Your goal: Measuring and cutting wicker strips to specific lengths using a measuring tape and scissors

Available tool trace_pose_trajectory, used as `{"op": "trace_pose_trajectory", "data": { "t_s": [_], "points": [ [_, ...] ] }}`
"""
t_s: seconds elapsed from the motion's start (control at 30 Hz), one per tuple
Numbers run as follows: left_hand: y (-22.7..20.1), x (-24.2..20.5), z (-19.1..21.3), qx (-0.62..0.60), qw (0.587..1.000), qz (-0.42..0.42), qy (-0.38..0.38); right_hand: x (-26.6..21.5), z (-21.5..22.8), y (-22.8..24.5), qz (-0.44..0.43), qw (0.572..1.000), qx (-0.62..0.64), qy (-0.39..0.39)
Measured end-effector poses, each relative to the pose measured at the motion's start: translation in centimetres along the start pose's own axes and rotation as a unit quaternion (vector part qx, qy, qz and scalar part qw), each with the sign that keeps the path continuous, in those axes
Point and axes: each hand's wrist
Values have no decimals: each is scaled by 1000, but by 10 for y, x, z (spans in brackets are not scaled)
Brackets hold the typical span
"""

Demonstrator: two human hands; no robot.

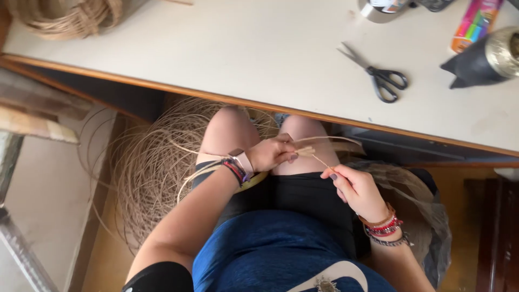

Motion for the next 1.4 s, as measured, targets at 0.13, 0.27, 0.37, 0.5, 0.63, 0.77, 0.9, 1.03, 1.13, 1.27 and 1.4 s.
{"op": "trace_pose_trajectory", "data": {
  "t_s": [0.13,0.27,0.37,0.5,0.63,0.77,0.9,1.03,1.13,1.27,1.4],
  "points": [
    [22,-4,37,208,974,-77,48,4,-18,30,33,998,-46,18],
    [22,-14,122,450,890,-72,-21,7,-43,63,83,994,-70,27],
    [91,-45,140,505,856,-62,-89,7,-54,62,124,984,-100,79],
    [81,-118,187,436,888,112,-94,13,-69,73,143,978,-114,100],
    [94,-187,193,431,862,221,-148,20,-85,72,135,975,-107,141],
    [44,-213,169,471,783,392,-112,25,-103,82,136,969,-96,180],
    [-77,-187,179,399,819,401,95,29,-106,74,139,963,-122,194],
    [-50,-198,123,394,892,219,-29,26,-104,62,101,967,-158,172],
    [-36,-200,95,400,905,136,-43,22,-104,64,82,973,-146,159],
    [-76,-175,99,234,969,-46,-61,21,-108,81,83,983,-10,166],
    [-154,-134,116,-69,996,-9,-58,20,-113,87,102,986,57,123]
  ]
}}
Point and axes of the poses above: each hand's wrist, its own x-axis towards the middle knuckle, its own z-axis out of the back of the hand, y = z × x, and after that the axes turned 11 degrees about -y, right-handed
